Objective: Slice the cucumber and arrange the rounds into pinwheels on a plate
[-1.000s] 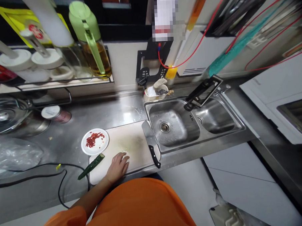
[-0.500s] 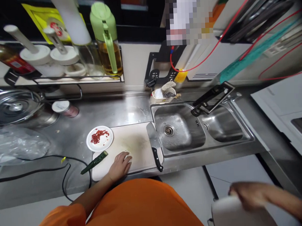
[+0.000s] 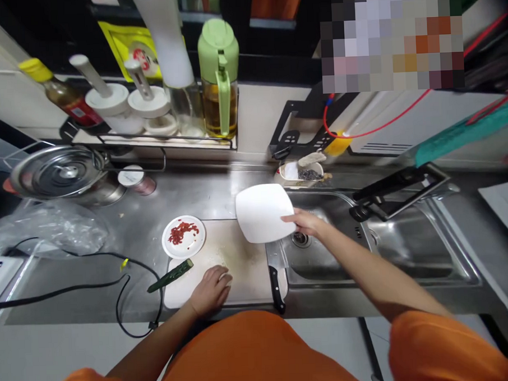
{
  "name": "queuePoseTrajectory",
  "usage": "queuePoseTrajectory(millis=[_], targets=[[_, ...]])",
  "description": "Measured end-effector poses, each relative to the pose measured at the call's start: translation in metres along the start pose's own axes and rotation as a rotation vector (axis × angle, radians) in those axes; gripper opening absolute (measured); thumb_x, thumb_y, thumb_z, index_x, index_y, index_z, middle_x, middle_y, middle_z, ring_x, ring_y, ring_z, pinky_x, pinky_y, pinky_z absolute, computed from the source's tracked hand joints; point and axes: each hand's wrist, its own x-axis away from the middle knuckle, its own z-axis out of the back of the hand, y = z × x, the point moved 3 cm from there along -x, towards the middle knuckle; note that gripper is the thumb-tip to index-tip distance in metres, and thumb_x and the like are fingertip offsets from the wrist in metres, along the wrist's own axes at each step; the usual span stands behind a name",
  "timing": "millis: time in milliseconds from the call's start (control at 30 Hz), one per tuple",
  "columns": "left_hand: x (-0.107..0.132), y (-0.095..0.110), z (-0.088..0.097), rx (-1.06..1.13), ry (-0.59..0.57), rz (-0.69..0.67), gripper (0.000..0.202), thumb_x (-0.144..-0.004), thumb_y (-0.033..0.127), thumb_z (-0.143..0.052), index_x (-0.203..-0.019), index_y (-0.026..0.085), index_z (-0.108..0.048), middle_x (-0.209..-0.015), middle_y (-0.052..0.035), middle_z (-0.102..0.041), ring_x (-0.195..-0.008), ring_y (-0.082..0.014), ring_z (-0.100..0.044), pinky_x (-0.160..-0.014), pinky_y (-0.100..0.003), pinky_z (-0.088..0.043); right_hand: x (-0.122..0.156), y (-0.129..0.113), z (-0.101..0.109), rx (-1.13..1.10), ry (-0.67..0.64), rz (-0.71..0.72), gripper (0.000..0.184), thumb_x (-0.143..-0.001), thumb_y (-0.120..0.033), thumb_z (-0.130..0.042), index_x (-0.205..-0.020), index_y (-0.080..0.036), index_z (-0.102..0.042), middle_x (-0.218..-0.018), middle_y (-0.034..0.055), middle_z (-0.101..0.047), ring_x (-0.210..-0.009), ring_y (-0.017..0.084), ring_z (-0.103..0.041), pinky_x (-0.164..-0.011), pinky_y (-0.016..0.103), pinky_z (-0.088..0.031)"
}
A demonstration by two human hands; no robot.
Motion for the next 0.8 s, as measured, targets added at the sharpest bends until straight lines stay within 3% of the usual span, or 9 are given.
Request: queuePoseTrajectory(millis=[133,267,500,800], targets=[[0.000,0.001,0.000,0.007,-0.005,0.014,0.027,-0.085,0.025,-0.047,-0.110,0.019,-0.054,-0.113,-0.0119,-0.054,-0.114,-0.0248,-0.046,-0.096,-0.044,-0.041,-0.053,0.007,-0.055,-0.113,0.053,-0.024,0.028,-0.069,-0.010,-0.069,-0.094,-0.015,-0.059,-0.068,0.0016,-0.067,-0.050,0.009,-0.057,-0.046,0.018,-0.047],[-0.001,0.001,0.000,0.003,-0.013,0.018,0.027,-0.085,0.025,-0.047,-0.110,0.019,-0.054,-0.114,-0.0119,-0.054,-0.113,-0.0256,-0.046,-0.096,-0.045,-0.041,-0.083,0.005,-0.079,-0.111,0.065,-0.039,0.033,-0.072,-0.016,-0.070,-0.100,-0.019,-0.053,-0.067,-0.0010,-0.065,-0.049,0.009,-0.056,-0.047,0.020,-0.049],[-0.002,0.000,0.000,0.009,-0.009,0.013,0.028,-0.085,0.025,-0.046,-0.111,0.019,-0.054,-0.114,-0.0124,-0.054,-0.114,-0.0257,-0.046,-0.096,-0.046,-0.041,-0.107,0.012,-0.082,-0.060,0.121,-0.068,0.035,-0.073,-0.022,-0.070,-0.101,-0.020,-0.050,-0.066,-0.0036,-0.062,-0.047,0.007,-0.053,-0.049,0.019,-0.048],[-0.003,0.002,0.003,0.008,-0.003,0.019,0.027,-0.085,0.025,-0.047,-0.110,0.019,-0.054,-0.113,-0.0124,-0.054,-0.113,-0.0251,-0.047,-0.094,-0.045,-0.042,-0.108,0.009,-0.081,0.174,0.210,-0.073,0.034,-0.070,-0.028,-0.073,-0.097,-0.019,-0.053,-0.062,-0.0036,-0.060,-0.049,0.009,-0.054,-0.046,0.020,-0.047]])
